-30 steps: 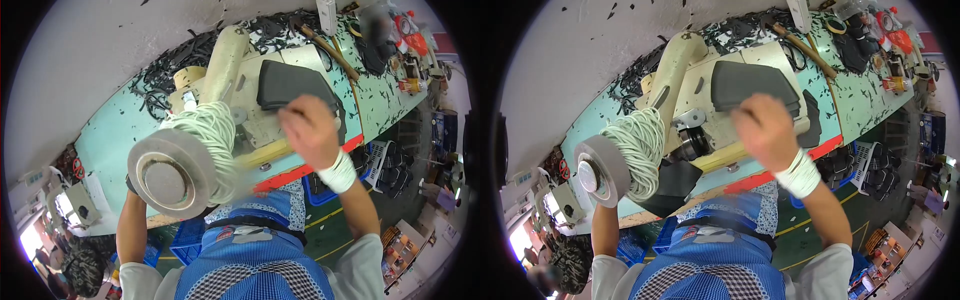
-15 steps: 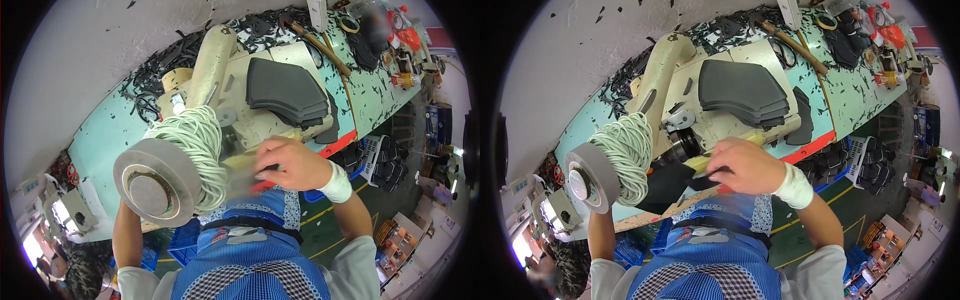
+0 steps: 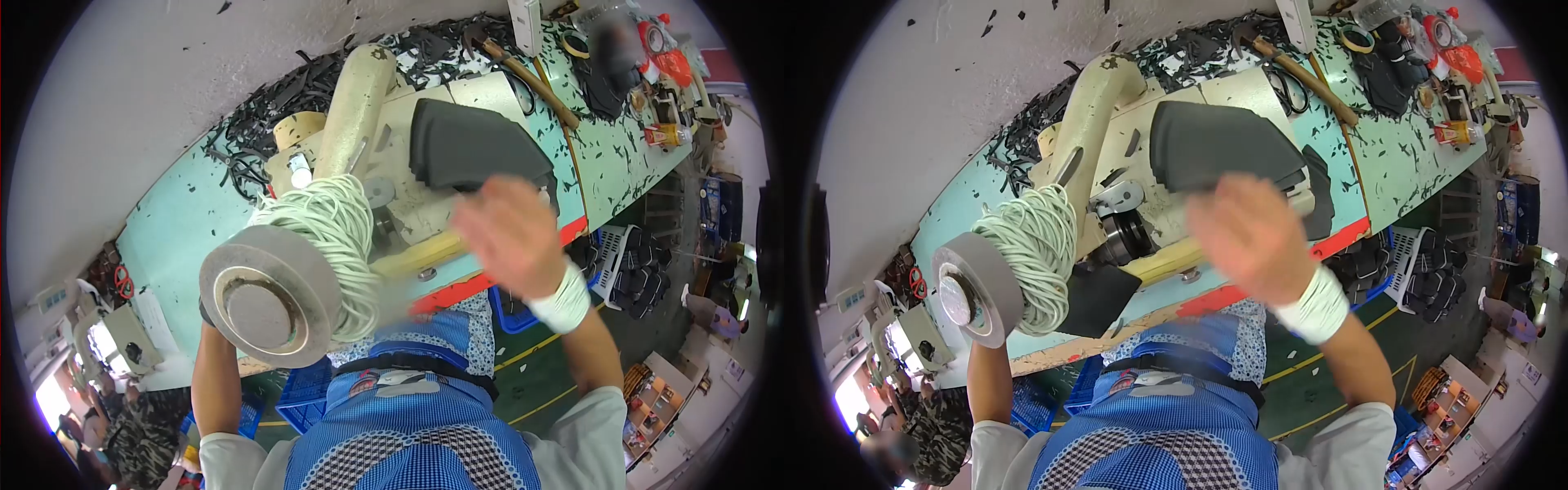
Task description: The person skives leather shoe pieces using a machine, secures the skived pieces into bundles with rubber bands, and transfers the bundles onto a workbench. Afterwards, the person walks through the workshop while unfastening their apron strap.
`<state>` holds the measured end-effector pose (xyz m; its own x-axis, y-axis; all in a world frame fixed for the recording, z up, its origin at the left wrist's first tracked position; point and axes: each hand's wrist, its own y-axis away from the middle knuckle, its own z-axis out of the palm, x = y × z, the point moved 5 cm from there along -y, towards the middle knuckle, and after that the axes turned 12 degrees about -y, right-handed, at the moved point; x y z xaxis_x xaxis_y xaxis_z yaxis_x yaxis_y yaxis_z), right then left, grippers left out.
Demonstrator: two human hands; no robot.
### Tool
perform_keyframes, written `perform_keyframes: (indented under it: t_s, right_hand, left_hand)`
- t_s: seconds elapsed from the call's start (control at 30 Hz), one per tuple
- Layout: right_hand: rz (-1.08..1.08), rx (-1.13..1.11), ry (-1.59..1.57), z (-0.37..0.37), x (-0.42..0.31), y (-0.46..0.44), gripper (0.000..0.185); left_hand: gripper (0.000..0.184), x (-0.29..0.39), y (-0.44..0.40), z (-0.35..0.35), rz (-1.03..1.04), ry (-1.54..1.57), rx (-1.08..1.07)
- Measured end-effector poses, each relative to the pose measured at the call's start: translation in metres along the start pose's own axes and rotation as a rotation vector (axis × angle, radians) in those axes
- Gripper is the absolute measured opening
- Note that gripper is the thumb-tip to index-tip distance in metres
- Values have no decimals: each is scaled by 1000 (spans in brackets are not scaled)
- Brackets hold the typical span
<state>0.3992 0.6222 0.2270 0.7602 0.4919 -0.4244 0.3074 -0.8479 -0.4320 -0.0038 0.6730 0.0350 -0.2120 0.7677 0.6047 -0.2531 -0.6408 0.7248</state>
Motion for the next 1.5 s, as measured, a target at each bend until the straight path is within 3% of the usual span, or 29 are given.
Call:
perform_keyframes:
  t_s: [0.07, 0.1, 0.23, 0.3, 0.43, 0.6, 0.63, 0.7, 0.77, 0.83, 0.9, 0.97, 1.03, 1.1, 1.23, 1.33, 1.4, 1.43, 1.47, 1.5]
  right_hand:
    - [132, -99, -215, 19, -28, 13, 31]
    - [205, -285, -284, 26, -36, 14, 33]
    - [128, -252, -307, 53, -34, -9, 39]
    - [225, -335, -318, 71, -24, -12, 50]
    - [251, -357, -393, 72, -23, -4, 55]
    - [227, -261, -364, 78, -24, -13, 37]
    - [233, -258, -355, 73, -21, -11, 37]
    - [198, -456, -410, 61, -18, -4, 23]
    - [120, -97, -287, 1, -20, -14, 16]
    - [44, 219, -12, -40, -15, -19, 21]
    - [45, 162, 119, -32, -6, -9, 19]
    - [9, -227, -56, 10, -14, 12, 18]
    - [-25, -228, -108, 28, -33, 22, 18]
    - [110, -252, -347, 41, -35, 22, 25]
    - [192, -150, -359, 59, -19, -3, 33]
    - [170, -129, -336, 58, -17, -10, 37]
    - [250, -372, -400, 52, -10, 2, 35]
    - [146, -210, -391, 25, -13, 1, 33]
    - [36, -52, -385, -10, -20, -6, 32]
    - [0, 126, -311, -41, -20, -10, 27]
  left_hand:
    - [33, 0, 1, 4, 14, -20, -20]
    - [33, 1, 3, 4, 20, -34, -28]
    - [33, 5, 3, 17, 37, -111, -103]
    - [34, 8, 3, 26, 44, -152, -146]
    - [35, 3, 5, 35, 48, -214, -214]
    - [36, -3, 8, 48, 66, -266, -292]
    - [35, -6, 10, 45, 55, -158, -191]
    - [35, -14, 8, 40, 31, -51, -100]
    - [36, -20, 1, 15, 56, 2, -156]
    - [37, -20, -2, -22, 92, 51, -196]
    - [38, -9, -7, -28, 136, 87, -261]
    - [39, 4, -1, -17, 163, 74, -311]
    - [40, 10, 20, -1, 199, 59, -366]
    - [41, 20, 29, 33, 235, 33, -422]
    - [43, 38, 32, 93, 305, -11, -542]
    - [47, 15, 26, 92, 62, -188, -747]
    - [50, -3, 20, 93, -115, -301, -886]
    - [52, -12, 19, 95, -203, -352, -956]
    - [20, 4, 44, 153, -335, -860, -591]
    - [19, 3, 55, 179, -175, -1048, -746]
